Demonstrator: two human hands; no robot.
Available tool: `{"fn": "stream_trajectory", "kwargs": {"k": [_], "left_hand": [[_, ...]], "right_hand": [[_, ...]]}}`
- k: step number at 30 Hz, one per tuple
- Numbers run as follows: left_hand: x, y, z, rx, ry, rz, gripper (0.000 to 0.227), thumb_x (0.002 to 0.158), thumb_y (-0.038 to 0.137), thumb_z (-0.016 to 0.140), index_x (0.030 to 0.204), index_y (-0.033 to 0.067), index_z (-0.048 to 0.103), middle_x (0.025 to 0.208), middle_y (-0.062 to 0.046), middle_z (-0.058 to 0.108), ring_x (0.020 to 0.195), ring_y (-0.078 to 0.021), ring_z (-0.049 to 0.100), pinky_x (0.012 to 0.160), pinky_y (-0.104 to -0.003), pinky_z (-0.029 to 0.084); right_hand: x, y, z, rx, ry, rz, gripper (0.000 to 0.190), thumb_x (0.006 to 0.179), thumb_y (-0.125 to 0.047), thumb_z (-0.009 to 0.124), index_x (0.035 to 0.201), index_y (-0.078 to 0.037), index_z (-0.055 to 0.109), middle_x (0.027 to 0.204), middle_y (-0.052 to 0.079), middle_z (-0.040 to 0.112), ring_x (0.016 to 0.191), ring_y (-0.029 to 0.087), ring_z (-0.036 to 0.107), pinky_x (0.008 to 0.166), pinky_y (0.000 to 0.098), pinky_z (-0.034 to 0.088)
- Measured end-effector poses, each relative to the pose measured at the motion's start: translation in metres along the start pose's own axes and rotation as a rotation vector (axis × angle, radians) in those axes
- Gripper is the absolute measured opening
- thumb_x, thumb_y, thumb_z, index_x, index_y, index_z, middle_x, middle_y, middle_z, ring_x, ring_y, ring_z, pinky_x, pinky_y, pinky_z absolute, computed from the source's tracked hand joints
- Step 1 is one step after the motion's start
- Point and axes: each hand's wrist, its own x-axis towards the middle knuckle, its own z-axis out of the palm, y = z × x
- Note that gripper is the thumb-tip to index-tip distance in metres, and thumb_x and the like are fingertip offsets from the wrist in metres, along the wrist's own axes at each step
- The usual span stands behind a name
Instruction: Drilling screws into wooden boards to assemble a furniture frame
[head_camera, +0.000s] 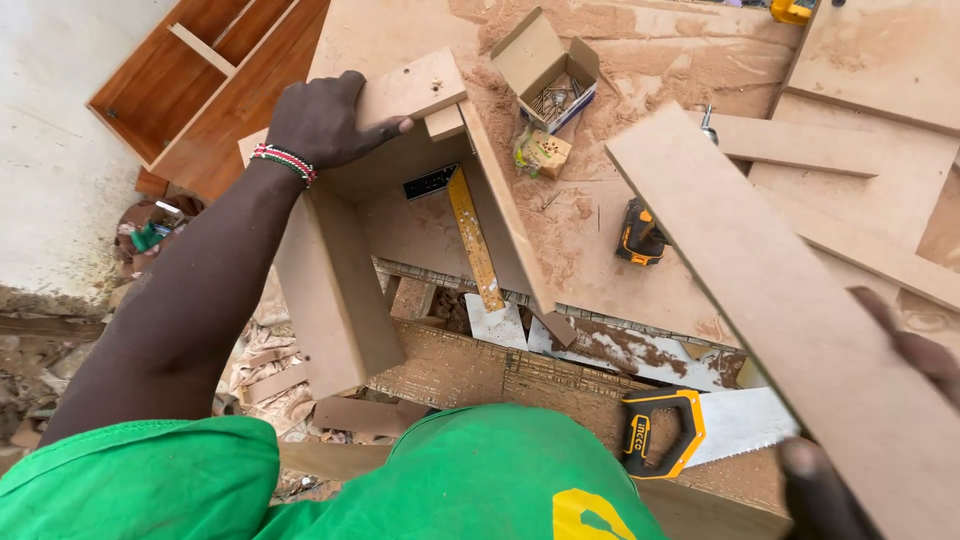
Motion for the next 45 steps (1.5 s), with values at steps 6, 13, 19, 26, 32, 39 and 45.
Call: {"fn": "stream_trajectory", "kwargs": {"k": [6,13,19,26,32,39,45], "left_hand": [[0.000,0.002,0.006,-0.055,0.033,0.007,0.109,0.111,0.110,0.050,0.110,0.0030,0.071,0.096,-0.028,0.083,0.081,-0.0586,0.077,0.065,-0.066,0.055],[0.006,0.011,-0.009,-0.491,0.020,0.170,0.081,0.107,0.060,0.088,0.155,0.0059,0.051,0.144,-0.033,0.072,0.116,-0.0591,0.073,0.087,-0.072,0.057],[-0.007,0.061,-0.062,-0.438,0.037,0.773,0.121,0.094,0.052,0.100,0.190,0.0210,0.034,0.196,-0.026,0.021,0.179,-0.0500,0.021,0.142,-0.075,0.016],[0.006,0.108,-0.044,-0.326,-0.093,1.001,0.096,0.100,0.057,0.093,0.182,0.0281,0.052,0.183,-0.017,0.054,0.174,-0.0397,0.041,0.146,-0.066,0.012],[0.027,0.110,0.005,-0.478,0.146,1.181,0.093,0.097,0.064,0.093,0.172,0.0215,0.060,0.151,-0.014,0.064,0.143,-0.0361,0.061,0.137,-0.063,0.024],[0.023,0.116,0.010,-0.509,0.253,1.169,0.096,0.069,0.047,0.091,0.156,0.0125,0.067,0.145,-0.016,0.065,0.135,-0.0397,0.064,0.136,-0.062,0.032],[0.024,0.116,0.012,-0.487,0.272,1.148,0.092,0.070,0.047,0.093,0.152,0.0135,0.068,0.142,-0.014,0.065,0.132,-0.0378,0.064,0.138,-0.061,0.032]], "right_hand": [[-0.022,0.053,0.118,0.604,0.131,0.158,0.093,0.101,-0.024,0.069,0.183,-0.001,0.032,0.184,0.022,0.048,0.160,0.041,0.060,0.142,0.0602,0.055],[-0.043,0.130,0.218,0.747,0.094,0.412,0.080,0.109,-0.027,0.078,0.178,-0.001,0.049,0.164,0.027,0.071,0.156,0.041,0.070,0.134,0.0533,0.059],[-0.060,0.160,0.258,0.750,0.027,0.427,0.077,0.114,-0.035,0.073,0.181,-0.008,0.044,0.171,0.029,0.066,0.163,0.040,0.064,0.134,0.0511,0.055],[-0.064,0.173,0.281,0.640,-0.013,0.284,0.060,0.120,-0.029,0.059,0.170,0.004,0.053,0.179,0.033,0.055,0.169,0.045,0.051,0.130,0.0644,0.047],[-0.061,0.154,0.267,0.630,-0.022,0.428,0.065,0.118,-0.038,0.067,0.174,-0.006,0.056,0.169,0.022,0.070,0.162,0.038,0.065,0.133,0.0596,0.055],[-0.079,0.166,0.270,0.586,-0.093,0.570,0.059,0.122,-0.051,0.059,0.151,-0.002,0.071,0.139,0.023,0.082,0.115,0.036,0.085,0.100,0.0483,0.068],[-0.078,0.163,0.278,0.636,-0.084,0.602,0.058,0.126,-0.045,0.051,0.159,0.001,0.063,0.128,0.030,0.085,0.106,0.041,0.086,0.094,0.0502,0.070]]}}
